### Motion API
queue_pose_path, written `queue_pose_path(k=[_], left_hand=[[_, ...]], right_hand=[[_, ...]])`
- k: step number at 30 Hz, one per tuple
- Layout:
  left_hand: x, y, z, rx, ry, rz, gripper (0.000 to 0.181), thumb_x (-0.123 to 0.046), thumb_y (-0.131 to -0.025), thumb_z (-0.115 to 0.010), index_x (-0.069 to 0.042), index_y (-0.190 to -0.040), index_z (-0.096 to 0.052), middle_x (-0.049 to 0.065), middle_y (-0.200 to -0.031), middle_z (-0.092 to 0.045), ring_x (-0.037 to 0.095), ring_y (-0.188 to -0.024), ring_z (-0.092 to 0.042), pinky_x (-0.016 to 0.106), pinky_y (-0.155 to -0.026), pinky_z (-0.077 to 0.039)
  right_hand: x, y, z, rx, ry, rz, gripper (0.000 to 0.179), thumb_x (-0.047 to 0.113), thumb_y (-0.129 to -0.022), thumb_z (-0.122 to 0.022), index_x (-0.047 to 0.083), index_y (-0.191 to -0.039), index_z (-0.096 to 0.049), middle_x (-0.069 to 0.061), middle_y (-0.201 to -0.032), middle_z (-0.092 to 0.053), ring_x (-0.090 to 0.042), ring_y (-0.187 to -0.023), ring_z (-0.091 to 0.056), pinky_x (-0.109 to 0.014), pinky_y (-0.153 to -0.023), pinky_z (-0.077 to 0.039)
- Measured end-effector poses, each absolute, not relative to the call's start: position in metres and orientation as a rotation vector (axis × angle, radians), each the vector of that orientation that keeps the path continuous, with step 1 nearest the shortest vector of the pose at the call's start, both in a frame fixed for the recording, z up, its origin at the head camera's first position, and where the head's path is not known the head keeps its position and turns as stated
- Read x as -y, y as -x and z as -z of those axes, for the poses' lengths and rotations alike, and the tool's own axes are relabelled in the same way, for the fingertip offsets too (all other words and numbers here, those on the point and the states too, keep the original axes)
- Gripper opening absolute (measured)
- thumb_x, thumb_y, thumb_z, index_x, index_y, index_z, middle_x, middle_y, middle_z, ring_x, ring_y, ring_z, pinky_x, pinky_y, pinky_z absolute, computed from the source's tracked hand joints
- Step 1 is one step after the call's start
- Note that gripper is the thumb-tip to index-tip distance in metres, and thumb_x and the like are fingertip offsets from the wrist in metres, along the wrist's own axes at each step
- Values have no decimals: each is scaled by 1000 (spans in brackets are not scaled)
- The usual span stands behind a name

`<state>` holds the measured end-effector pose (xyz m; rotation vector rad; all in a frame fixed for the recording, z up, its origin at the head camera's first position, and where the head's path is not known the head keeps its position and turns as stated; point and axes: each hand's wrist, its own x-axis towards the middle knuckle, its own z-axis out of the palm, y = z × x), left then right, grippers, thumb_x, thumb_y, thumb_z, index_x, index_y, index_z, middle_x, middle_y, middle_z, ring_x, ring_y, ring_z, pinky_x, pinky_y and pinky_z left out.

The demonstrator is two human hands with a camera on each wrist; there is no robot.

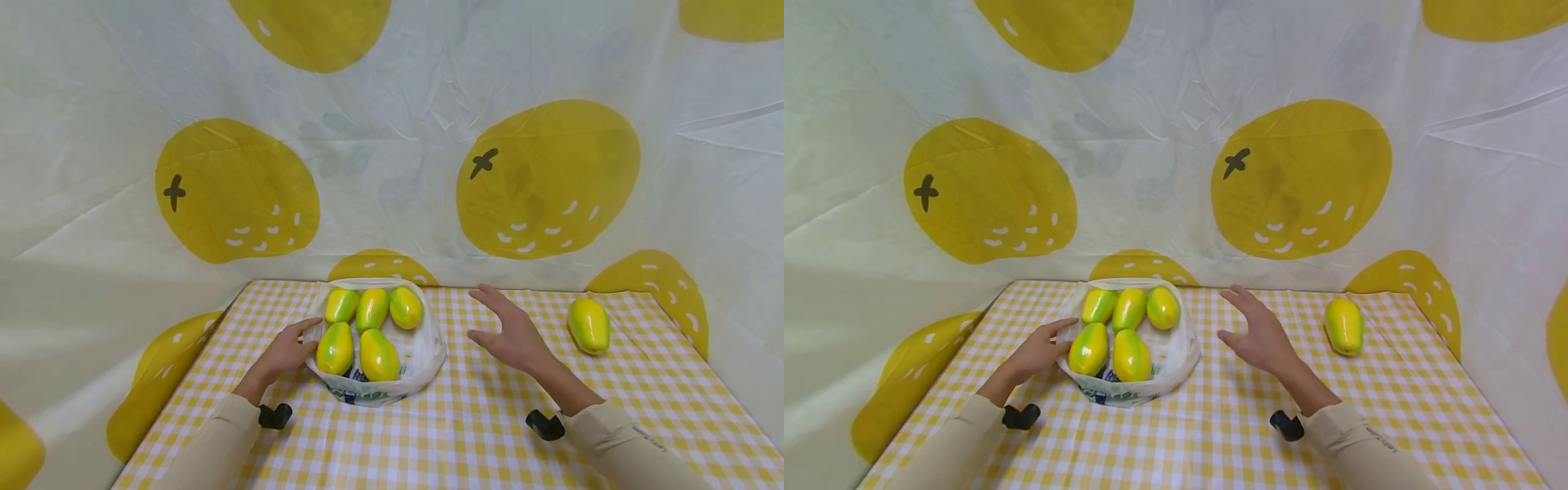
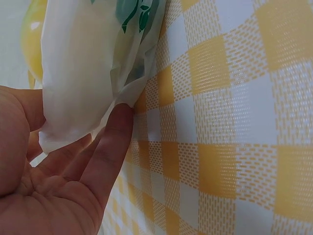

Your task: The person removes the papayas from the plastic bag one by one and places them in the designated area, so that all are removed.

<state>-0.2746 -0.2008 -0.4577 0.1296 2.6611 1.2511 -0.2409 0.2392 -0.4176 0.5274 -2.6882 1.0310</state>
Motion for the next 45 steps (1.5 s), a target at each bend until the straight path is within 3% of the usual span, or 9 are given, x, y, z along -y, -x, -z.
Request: queue_pose_path(k=[10,17,28,37,45], left_hand=[[203,277,459,-2692,-121,-1188,56,-13,-102,-55,-11,-157,-47,22,-161,-46,34,-126,-53,38,-91,-48],[203,277,458,-2694,-120,-1189,56,-12,-102,-55,-11,-157,-47,23,-161,-44,34,-118,-52,35,-84,-47],[203,277,459,-2698,-119,-1171,55,-13,-102,-55,-11,-157,-48,23,-162,-44,37,-127,-51,39,-90,-46],[202,277,458,-2679,-115,-1196,56,-13,-102,-56,-11,-157,-48,24,-160,-46,33,-115,-53,33,-82,-46],[202,276,458,-2685,-120,-1210,55,-13,-101,-57,-10,-156,-49,24,-158,-48,32,-115,-54,33,-84,-48]], right_hand=[[-225,237,422,2675,-590,-1084,70,13,-91,-80,9,-154,-50,-20,-166,-37,-47,-152,-36,-69,-111,-40],[-212,233,426,2674,-614,-1152,71,13,-90,-80,8,-154,-50,-21,-166,-39,-47,-152,-35,-69,-111,-40],[-193,230,434,2658,-664,-1200,69,14,-89,-80,9,-153,-52,-20,-164,-43,-46,-150,-40,-67,-112,-41],[-177,227,437,2659,-659,-1360,68,15,-92,-79,7,-153,-50,-19,-164,-43,-44,-153,-37,-62,-114,-42],[-159,225,438,2643,-662,-1519,69,16,-92,-79,4,-154,-48,-20,-163,-43,-41,-153,-38,-57,-117,-40]])
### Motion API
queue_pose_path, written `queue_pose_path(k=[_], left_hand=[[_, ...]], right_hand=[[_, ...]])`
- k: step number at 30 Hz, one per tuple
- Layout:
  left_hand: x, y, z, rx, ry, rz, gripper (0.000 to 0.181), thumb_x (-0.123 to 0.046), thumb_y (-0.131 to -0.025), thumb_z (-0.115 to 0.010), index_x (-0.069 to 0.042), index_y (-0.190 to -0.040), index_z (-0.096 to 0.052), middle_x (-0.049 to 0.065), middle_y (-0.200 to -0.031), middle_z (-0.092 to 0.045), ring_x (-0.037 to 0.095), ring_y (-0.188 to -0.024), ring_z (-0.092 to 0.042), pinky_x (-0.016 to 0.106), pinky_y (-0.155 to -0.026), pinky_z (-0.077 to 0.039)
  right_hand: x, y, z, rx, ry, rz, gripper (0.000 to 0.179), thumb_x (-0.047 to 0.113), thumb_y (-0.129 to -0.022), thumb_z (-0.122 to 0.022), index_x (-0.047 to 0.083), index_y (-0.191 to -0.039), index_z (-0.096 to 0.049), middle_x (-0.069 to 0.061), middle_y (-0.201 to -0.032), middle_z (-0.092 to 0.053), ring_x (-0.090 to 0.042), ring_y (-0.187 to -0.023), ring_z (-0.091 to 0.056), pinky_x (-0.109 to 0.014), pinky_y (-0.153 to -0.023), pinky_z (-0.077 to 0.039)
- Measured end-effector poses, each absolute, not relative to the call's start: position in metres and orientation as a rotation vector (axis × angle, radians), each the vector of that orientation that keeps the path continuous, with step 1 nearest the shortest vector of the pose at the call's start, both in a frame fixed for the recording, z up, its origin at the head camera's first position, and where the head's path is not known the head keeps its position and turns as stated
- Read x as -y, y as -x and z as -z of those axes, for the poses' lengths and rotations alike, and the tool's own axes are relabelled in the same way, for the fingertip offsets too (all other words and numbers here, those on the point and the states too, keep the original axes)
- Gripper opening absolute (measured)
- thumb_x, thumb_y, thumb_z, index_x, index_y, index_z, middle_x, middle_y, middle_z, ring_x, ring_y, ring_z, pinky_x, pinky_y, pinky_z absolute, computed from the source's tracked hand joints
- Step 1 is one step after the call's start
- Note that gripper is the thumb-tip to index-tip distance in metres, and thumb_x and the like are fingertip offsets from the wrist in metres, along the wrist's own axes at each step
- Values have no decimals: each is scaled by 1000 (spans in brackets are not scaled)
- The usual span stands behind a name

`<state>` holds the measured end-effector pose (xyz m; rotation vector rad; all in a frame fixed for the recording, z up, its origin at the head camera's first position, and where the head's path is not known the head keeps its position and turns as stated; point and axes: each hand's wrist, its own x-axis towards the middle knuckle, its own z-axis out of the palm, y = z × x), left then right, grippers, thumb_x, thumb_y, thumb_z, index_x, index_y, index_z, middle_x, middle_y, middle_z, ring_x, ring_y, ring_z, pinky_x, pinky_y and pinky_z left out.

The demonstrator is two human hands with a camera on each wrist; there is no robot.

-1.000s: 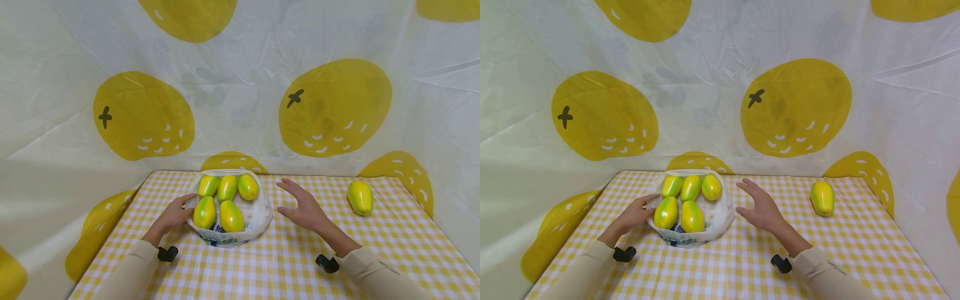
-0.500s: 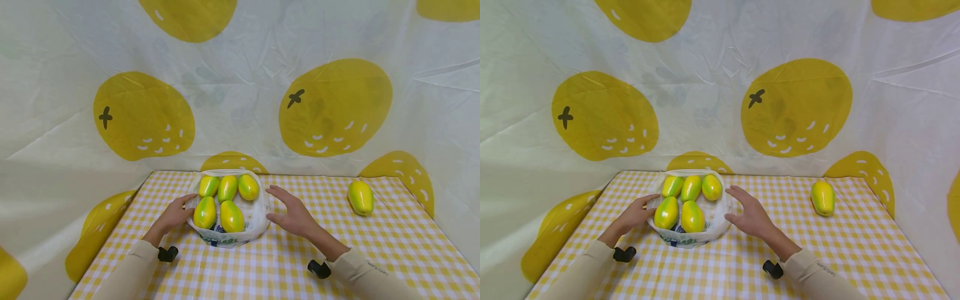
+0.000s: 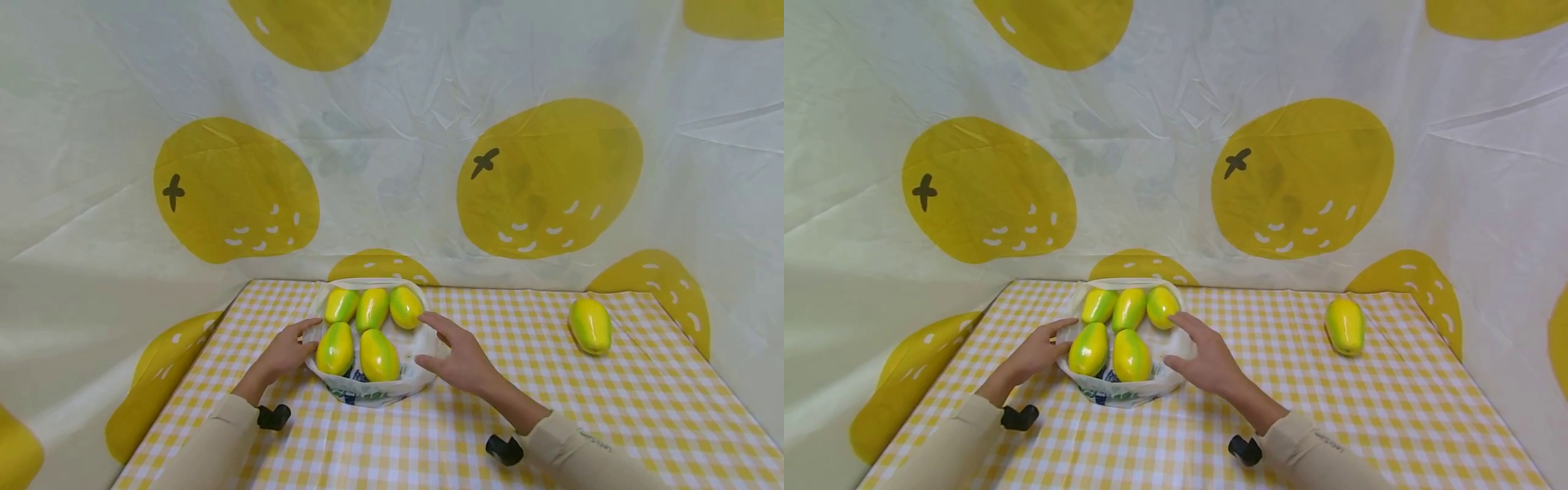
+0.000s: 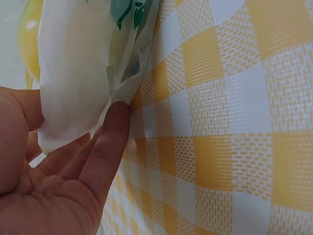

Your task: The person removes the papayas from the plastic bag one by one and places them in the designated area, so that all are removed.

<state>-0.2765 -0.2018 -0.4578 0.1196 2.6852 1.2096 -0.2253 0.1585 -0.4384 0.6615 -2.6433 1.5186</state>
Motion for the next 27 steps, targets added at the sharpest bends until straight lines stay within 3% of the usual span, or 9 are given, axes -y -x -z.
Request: queue_pose_path(k=[7,14,22,27], left_hand=[[201,275,457,-2693,-132,-1204,55,-12,-101,-57,-9,-155,-49,24,-159,-47,34,-125,-53,40,-94,-49],[202,275,456,-2686,-134,-1213,55,-11,-101,-57,-8,-155,-49,25,-158,-49,32,-114,-55,34,-83,-49],[204,276,456,-2700,-143,-1190,55,-13,-102,-56,-8,-156,-48,24,-159,-47,35,-124,-54,36,-88,-49],[204,277,457,-2701,-161,-1190,54,-13,-102,-56,-9,-156,-49,24,-160,-46,35,-123,-53,39,-91,-49]], right_hand=[[-140,225,443,2636,-638,-1612,69,21,-94,-78,6,-154,-48,-17,-164,-43,-39,-152,-40,-56,-119,-40],[-119,225,446,2627,-579,-1692,71,22,-92,-80,8,-155,-49,-14,-163,-45,-34,-153,-40,-55,-120,-39],[-96,224,450,2651,-544,-1677,71,31,-92,-81,19,-154,-50,-9,-164,-45,-32,-153,-41,-59,-119,-40],[-85,224,453,2679,-538,-1565,72,35,-90,-81,14,-153,-52,-13,-163,-45,-34,-152,-42,-60,-117,-40]])
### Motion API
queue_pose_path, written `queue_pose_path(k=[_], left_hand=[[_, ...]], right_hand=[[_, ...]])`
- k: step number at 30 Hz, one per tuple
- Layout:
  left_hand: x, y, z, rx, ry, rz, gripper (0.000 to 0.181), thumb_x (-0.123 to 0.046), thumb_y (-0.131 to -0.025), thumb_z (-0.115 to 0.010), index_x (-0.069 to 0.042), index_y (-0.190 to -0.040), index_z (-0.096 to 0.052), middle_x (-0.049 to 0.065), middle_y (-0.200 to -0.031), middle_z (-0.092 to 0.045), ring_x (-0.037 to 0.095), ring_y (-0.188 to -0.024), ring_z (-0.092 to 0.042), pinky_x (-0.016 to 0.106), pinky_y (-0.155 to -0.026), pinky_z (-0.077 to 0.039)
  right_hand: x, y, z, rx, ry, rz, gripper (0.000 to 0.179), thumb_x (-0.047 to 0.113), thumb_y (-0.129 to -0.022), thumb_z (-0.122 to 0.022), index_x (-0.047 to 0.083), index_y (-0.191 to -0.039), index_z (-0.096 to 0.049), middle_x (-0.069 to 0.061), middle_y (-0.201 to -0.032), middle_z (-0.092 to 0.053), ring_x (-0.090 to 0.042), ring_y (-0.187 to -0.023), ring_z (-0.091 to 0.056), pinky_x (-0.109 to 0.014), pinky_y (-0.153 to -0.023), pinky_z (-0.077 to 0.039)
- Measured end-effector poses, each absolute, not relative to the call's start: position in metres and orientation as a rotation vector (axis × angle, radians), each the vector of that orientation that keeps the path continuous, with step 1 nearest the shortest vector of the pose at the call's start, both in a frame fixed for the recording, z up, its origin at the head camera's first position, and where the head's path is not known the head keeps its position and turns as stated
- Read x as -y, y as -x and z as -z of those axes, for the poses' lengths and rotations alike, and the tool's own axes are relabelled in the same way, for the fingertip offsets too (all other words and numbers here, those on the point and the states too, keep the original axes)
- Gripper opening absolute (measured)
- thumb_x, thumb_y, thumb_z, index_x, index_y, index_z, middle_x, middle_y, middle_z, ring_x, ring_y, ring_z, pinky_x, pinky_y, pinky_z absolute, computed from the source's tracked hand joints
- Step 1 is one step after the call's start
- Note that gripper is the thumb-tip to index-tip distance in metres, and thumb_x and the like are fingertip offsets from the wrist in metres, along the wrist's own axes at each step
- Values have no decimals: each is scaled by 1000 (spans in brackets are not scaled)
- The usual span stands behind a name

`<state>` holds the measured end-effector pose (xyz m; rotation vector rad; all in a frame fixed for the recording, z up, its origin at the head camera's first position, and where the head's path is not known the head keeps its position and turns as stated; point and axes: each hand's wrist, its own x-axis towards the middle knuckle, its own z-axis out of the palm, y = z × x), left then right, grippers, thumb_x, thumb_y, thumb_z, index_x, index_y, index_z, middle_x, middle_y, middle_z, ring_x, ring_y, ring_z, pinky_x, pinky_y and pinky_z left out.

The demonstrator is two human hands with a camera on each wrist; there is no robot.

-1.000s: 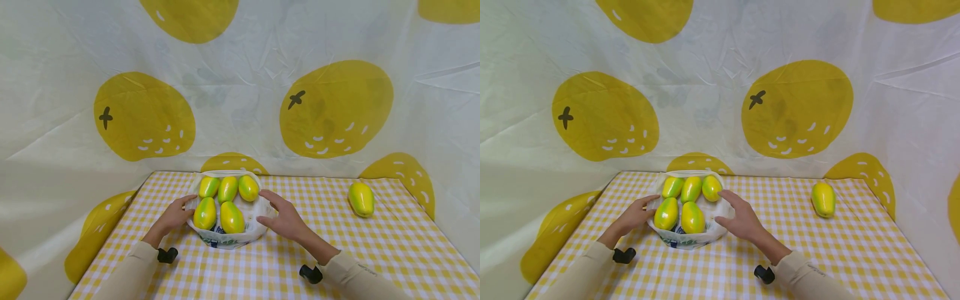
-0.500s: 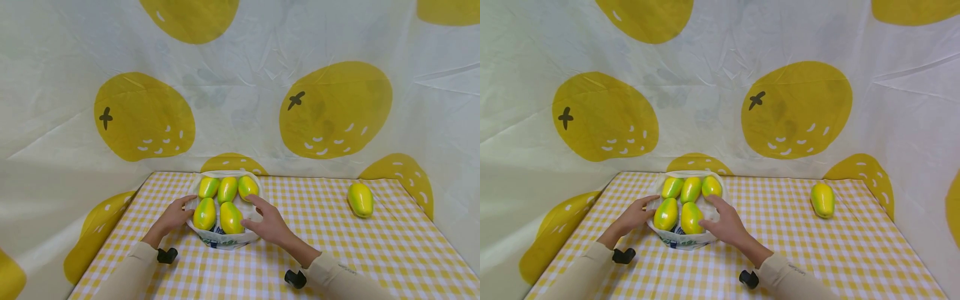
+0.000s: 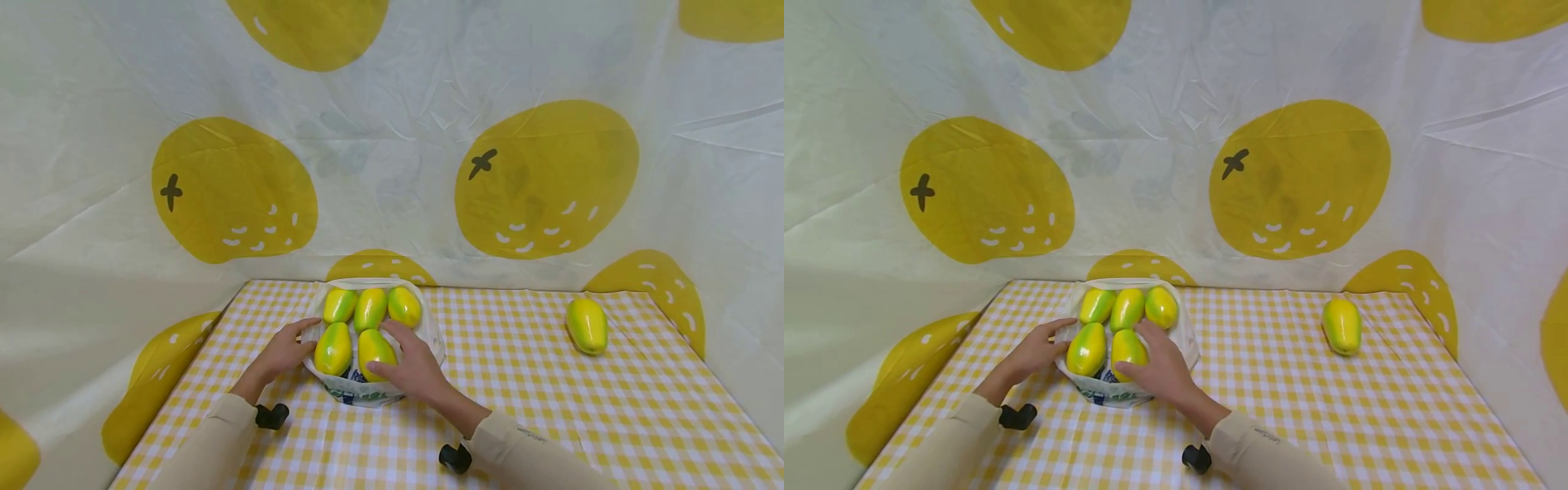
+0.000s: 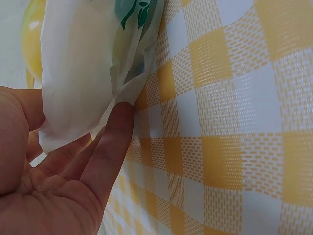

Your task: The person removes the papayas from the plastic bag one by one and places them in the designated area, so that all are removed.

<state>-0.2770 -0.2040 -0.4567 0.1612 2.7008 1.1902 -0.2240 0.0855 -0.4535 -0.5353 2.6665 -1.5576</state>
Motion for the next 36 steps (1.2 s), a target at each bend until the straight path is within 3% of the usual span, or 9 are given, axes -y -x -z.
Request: queue_pose_path(k=[6,11,15,20,22,28,36], left_hand=[[202,278,456,-2700,-157,-1174,54,-13,-102,-56,-9,-155,-49,24,-160,-46,34,-123,-53,39,-92,-48],[200,279,455,-2676,-153,-1202,54,-12,-102,-56,-10,-156,-48,24,-161,-45,33,-117,-54,34,-81,-48],[201,278,456,-2663,-171,-1215,54,-13,-103,-56,-9,-156,-47,25,-161,-44,34,-122,-55,31,-81,-48],[206,276,458,-2657,-145,-1232,55,-12,-102,-57,-7,-156,-48,26,-157,-48,31,-107,-59,31,-74,-50],[206,277,458,-2659,-142,-1232,55,-12,-102,-57,-7,-155,-48,26,-156,-49,32,-109,-60,33,-76,-51],[205,278,459,-2662,-156,-1212,55,-14,-103,-56,-9,-156,-47,24,-161,-45,42,-141,-50,44,-98,-53],[205,278,459,-2667,-164,-1206,54,-13,-103,-55,-8,-157,-47,24,-162,-43,45,-145,-46,51,-104,-52]], right_hand=[[-78,224,458,-2719,516,1464,75,38,-91,-78,9,-154,-50,-16,-165,-41,-36,-154,-37,-60,-121,-34],[-75,223,461,-2711,496,1447,77,39,-90,-79,9,-154,-49,-17,-168,-36,-38,-156,-33,-61,-121,-33],[-72,225,463,-2710,493,1438,77,38,-90,-79,9,-154,-48,-18,-168,-35,-39,-155,-35,-61,-120,-34],[-68,227,468,-2693,510,1396,79,42,-89,-78,12,-155,-47,-15,-166,-39,-38,-151,-41,-60,-118,-38],[-67,227,470,-2697,503,1373,80,43,-88,-78,14,-156,-47,-13,-166,-40,-36,-150,-42,-59,-118,-38],[-67,226,472,-2705,488,1355,81,42,-87,-79,15,-157,-46,-12,-165,-41,-36,-149,-44,-58,-119,-38],[-66,226,474,-2713,510,1349,79,36,-89,-78,13,-157,-45,-13,-165,-41,-35,-151,-42,-58,-120,-37]])
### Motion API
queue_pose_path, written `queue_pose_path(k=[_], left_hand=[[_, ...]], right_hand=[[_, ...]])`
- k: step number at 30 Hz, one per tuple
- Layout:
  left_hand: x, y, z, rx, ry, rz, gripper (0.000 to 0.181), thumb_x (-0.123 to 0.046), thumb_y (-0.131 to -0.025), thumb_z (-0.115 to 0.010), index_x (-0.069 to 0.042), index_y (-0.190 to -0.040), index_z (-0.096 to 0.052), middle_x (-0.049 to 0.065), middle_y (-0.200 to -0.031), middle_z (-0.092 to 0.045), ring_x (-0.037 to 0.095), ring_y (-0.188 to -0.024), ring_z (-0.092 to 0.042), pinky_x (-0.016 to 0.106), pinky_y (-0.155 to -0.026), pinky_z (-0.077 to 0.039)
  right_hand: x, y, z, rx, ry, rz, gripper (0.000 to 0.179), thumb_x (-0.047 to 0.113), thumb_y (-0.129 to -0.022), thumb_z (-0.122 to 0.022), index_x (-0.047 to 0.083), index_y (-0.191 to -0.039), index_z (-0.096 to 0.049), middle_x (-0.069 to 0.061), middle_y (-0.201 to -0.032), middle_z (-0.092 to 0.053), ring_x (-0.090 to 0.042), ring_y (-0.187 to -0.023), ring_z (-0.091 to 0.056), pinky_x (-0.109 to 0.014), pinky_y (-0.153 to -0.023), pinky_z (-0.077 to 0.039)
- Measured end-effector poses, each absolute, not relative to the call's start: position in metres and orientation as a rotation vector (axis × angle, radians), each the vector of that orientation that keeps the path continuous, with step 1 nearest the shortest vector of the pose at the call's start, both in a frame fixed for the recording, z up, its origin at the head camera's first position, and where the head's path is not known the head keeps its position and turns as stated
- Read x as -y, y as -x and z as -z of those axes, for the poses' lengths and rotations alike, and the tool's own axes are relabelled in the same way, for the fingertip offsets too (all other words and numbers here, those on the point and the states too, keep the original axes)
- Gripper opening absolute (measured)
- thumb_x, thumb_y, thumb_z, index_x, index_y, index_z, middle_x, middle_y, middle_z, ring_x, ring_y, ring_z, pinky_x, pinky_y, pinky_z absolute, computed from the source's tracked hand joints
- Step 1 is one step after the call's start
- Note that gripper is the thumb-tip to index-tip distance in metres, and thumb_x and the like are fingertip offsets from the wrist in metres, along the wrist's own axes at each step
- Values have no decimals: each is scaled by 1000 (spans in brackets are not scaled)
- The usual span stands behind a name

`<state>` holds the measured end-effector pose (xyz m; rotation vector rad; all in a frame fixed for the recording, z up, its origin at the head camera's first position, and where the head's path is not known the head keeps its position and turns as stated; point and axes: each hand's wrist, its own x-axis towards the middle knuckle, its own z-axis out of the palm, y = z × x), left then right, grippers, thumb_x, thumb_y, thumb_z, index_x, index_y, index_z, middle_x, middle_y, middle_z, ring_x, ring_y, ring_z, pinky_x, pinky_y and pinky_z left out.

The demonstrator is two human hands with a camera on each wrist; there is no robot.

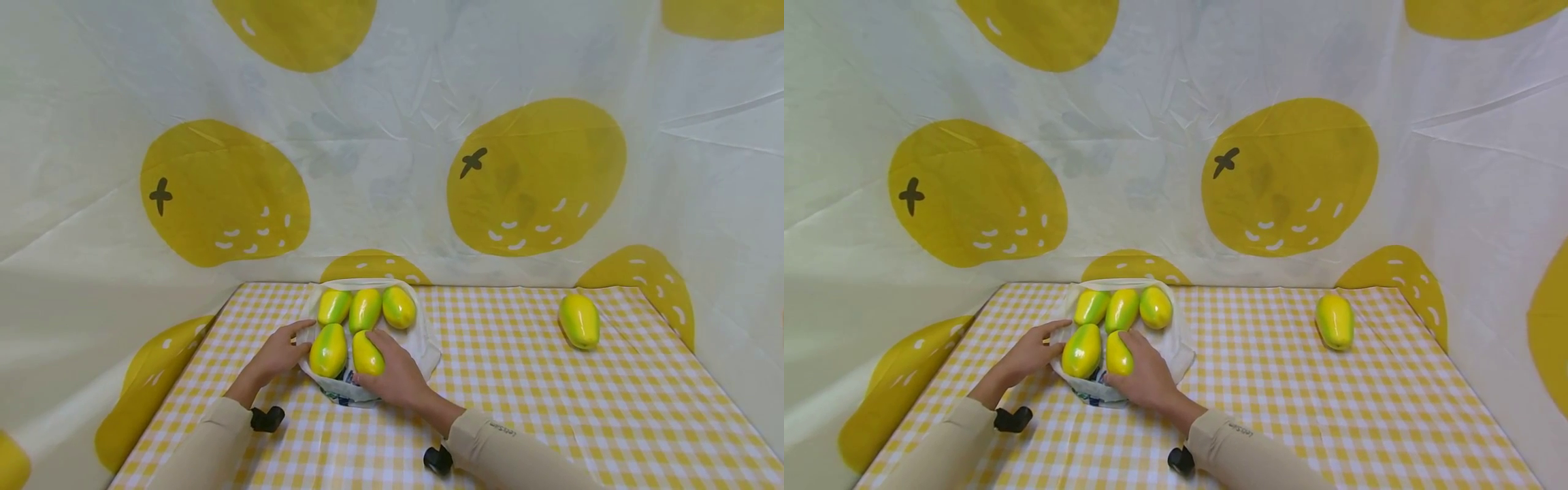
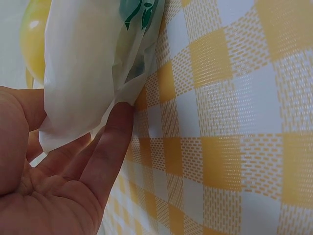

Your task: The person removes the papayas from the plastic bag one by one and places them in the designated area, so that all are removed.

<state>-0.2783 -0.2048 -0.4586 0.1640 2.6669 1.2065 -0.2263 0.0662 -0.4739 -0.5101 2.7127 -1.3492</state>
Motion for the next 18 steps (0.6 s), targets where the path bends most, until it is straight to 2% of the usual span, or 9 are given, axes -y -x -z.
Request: queue_pose_path(k=[6,10,12,18], left_hand=[[205,279,460,-2676,-157,-1191,54,-14,-103,-55,-9,-156,-48,24,-162,-44,44,-144,-47,54,-107,-49],[204,279,459,-2678,-161,-1183,54,-14,-103,-56,-9,-156,-48,23,-162,-44,42,-143,-47,52,-105,-50],[203,278,459,-2676,-170,-1189,54,-14,-103,-56,-9,-156,-48,24,-161,-44,41,-139,-50,46,-99,-52],[204,277,457,-2658,-163,-1223,55,-12,-102,-57,-6,-155,-48,26,-157,-48,31,-112,-57,32,-77,-49]], right_hand=[[-67,227,476,-2720,515,1366,76,34,-90,-77,14,-156,-46,-12,-165,-42,-33,-151,-42,-56,-121,-37],[-68,226,475,-2728,527,1380,77,32,-89,-77,11,-156,-46,-13,-164,-43,-34,-150,-44,-57,-120,-38],[-69,226,475,-2729,529,1387,77,32,-89,-77,10,-156,-46,-14,-164,-43,-35,-149,-45,-58,-119,-38],[-70,227,472,-2733,518,1402,77,31,-88,-78,11,-156,-46,-14,-164,-43,-35,-149,-45,-58,-118,-39]])
